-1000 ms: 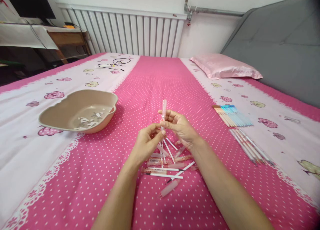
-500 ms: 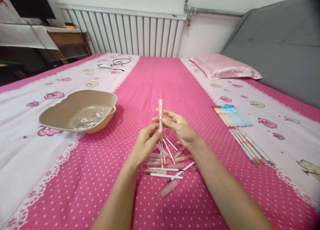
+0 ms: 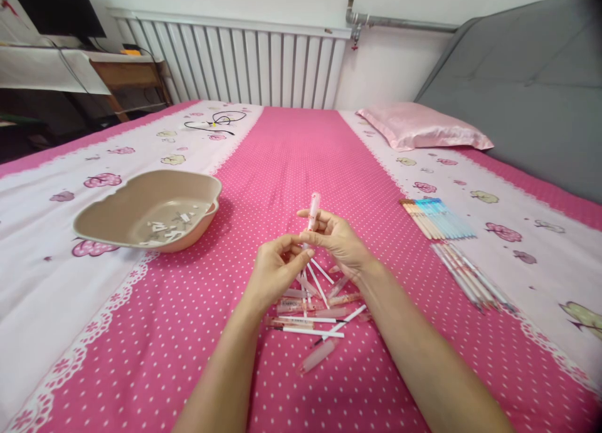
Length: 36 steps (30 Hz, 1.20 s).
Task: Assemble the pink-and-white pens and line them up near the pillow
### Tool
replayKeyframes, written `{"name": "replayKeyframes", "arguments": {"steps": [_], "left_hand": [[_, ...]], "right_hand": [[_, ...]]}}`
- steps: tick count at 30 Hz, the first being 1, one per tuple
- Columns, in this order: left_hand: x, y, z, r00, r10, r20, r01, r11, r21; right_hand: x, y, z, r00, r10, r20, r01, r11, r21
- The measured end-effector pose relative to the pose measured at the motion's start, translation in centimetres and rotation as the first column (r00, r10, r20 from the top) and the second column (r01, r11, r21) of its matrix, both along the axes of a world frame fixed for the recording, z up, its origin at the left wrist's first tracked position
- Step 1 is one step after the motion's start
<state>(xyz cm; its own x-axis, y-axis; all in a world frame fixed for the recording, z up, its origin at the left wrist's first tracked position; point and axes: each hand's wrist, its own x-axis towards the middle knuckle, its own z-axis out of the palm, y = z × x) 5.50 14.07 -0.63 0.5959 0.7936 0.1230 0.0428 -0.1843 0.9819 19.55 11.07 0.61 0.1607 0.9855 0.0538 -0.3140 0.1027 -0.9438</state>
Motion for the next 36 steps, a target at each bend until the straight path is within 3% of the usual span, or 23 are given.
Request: {"name": "replayKeyframes", "arguments": {"steps": [11,17,22,28,32,36], "left_hand": [[-0.24,0.09,0.53,0.984,-0.09,0.154,0.109,0.987,-0.121],[-0.2,-0.02,0.46,0.989,-0.071,0.128,0.088,0.988,-0.129],[-0.01,0.16,0.09,0.997,0.011,0.081,-0.004,0.996,-0.088],[0.1,0.17,0.01,0.994,0.079,0.072,-0.07,0.99,-0.126],[-0.11,0.11,0.3,0.992,0.037,0.119,-0.016,0.985,-0.17],[-0.44,0.03,0.38,0.982,-0.066,0.175,0.118,0.944,-0.309]], "right_hand": [[0.18,-0.17,0.22,0.98,0.181,-0.087,-0.175,0.982,0.066],[0.25,-0.03,0.04,0.989,0.136,-0.056,-0.134,0.99,0.043],[0.15,-0.01,0.09,0.998,0.061,-0.021,-0.061,0.998,0.001],[-0.03,0.01,0.02,0.999,0.045,-0.018,-0.045,0.999,-0.006],[0.09,0.01,-0.01,0.993,0.1,-0.069,-0.097,0.994,0.041],[0.23,-0.24,0.21,0.971,0.176,-0.165,-0.173,0.984,0.032]]}}
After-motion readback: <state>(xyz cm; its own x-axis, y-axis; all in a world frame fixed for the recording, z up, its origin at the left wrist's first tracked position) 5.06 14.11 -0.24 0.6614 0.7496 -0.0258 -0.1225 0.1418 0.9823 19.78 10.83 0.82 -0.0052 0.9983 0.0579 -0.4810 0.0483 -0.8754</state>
